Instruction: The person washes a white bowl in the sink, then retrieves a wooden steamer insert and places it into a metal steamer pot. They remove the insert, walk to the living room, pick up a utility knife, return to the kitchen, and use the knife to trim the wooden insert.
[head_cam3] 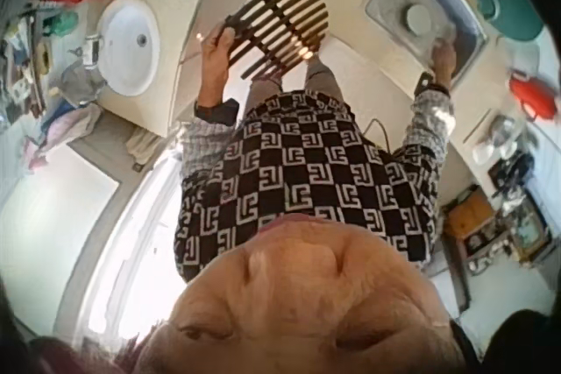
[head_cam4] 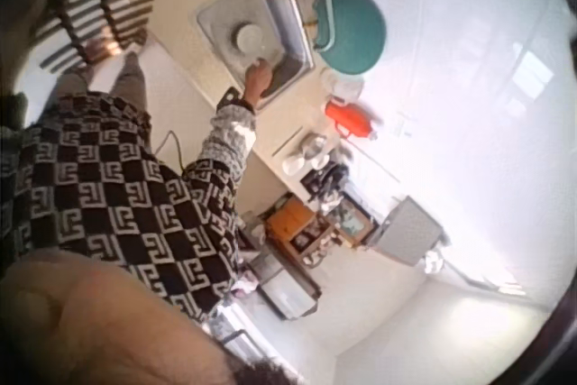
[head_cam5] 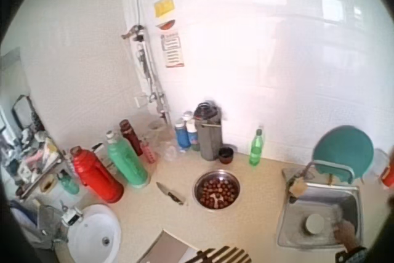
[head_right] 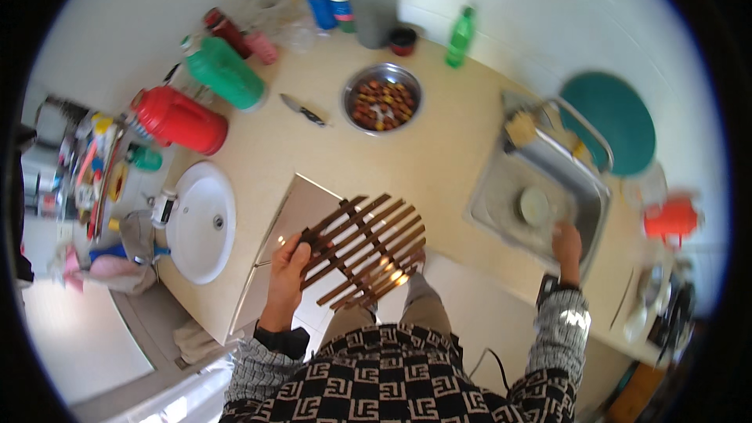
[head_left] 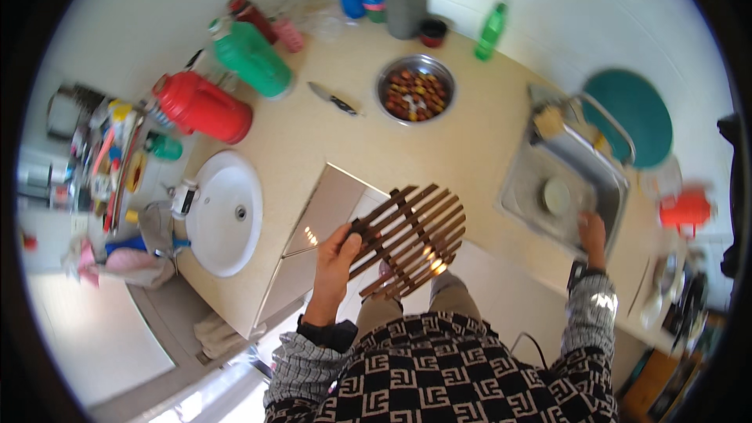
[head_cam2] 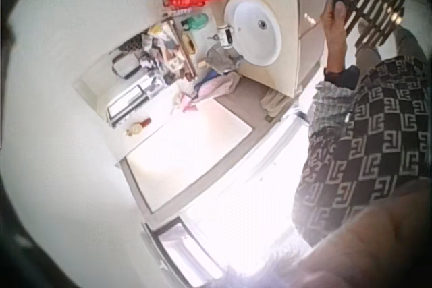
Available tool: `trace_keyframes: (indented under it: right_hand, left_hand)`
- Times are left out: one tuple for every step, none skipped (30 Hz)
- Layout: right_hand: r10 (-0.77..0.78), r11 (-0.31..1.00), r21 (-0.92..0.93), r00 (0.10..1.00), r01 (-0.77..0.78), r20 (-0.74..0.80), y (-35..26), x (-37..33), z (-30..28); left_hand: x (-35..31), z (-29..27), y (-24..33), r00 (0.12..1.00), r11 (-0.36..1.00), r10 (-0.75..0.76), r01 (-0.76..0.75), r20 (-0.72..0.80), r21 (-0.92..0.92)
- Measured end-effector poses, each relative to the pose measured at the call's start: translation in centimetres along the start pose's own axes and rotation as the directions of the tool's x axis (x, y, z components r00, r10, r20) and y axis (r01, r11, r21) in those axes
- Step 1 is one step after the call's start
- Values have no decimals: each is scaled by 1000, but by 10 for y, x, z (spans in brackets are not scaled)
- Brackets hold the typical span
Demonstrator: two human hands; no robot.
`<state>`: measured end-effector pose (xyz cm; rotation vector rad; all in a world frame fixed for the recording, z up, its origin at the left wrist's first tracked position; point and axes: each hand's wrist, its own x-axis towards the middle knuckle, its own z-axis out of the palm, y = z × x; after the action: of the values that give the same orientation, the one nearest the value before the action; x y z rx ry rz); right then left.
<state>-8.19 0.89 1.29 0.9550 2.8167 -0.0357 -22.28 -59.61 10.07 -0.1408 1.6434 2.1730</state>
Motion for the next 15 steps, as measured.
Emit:
trace_keyframes:
  right_hand:
    - [-20, 1000, -18, 986, 18, -165, 14, 10, 15]
    - [-1, 986, 166, 982, 33, -188, 21, 33, 24]
    - [47, 935, 348, 953, 63, -299, 19, 45, 34]
    - [103, 828, 560, 974, 28, -202, 17, 59, 38]
    - [12, 834, 541, 978, 106, -210, 6, 66, 40]
    - [-55, 821, 549, 978, 160, -203, -11, 69, 40]
    - [-135, 801, 556, 972, 221, -192, -32, 71, 40]
    - [-188, 745, 612, 964, 266, -190, -58, 71, 41]
    - [-258, 644, 695, 947, 318, -194, -83, 66, 44]
    - [-292, 646, 695, 943, 317, -159, -113, 65, 46]
    - [-345, 616, 716, 930, 328, -129, -140, 57, 50]
    - [-365, 602, 743, 928, 293, -71, -166, 50, 53]
    - [-490, 553, 702, 856, 449, -162, -193, 42, 56]
    - [-581, 506, 660, 785, 555, -215, -220, 29, 60]
    - [-663, 445, 613, 700, 653, -264, -247, 13, 64]
  left_hand:
    - [-4, 2, -2, 998, 1000, 12, -13, -68, -21]
    - [-9, 2, -4, 995, 998, -6, -1, -103, -64]
    - [-15, 2, -5, 989, 998, 2, -11, -145, -61]
    - [-21, 3, -9, 982, 997, -3, -10, -189, -70]
    - [-27, 3, -13, 973, 996, -9, -11, -229, -87]
    - [-37, 3, -17, 959, 992, -25, -12, -281, -129]
    - [-46, 1, -21, 948, 994, -3, -30, -318, -101]
    - [-58, -2, -25, 936, 996, 12, -44, -353, -83]
    - [-72, -6, -30, 918, 998, 14, -38, -396, -53]
    - [-86, -11, -32, 907, 998, 16, -40, -421, -48]
    - [-101, -16, -36, 881, 999, 28, -44, -472, -21]
    - [-120, -22, -40, 865, 997, 25, -57, -501, -49]
    - [-139, -27, -44, 846, 996, 17, -59, -533, -62]
    - [-160, -33, -50, 822, 994, 28, -81, -569, -69]
    - [-183, -39, -57, 792, 991, 31, -103, -609, -84]
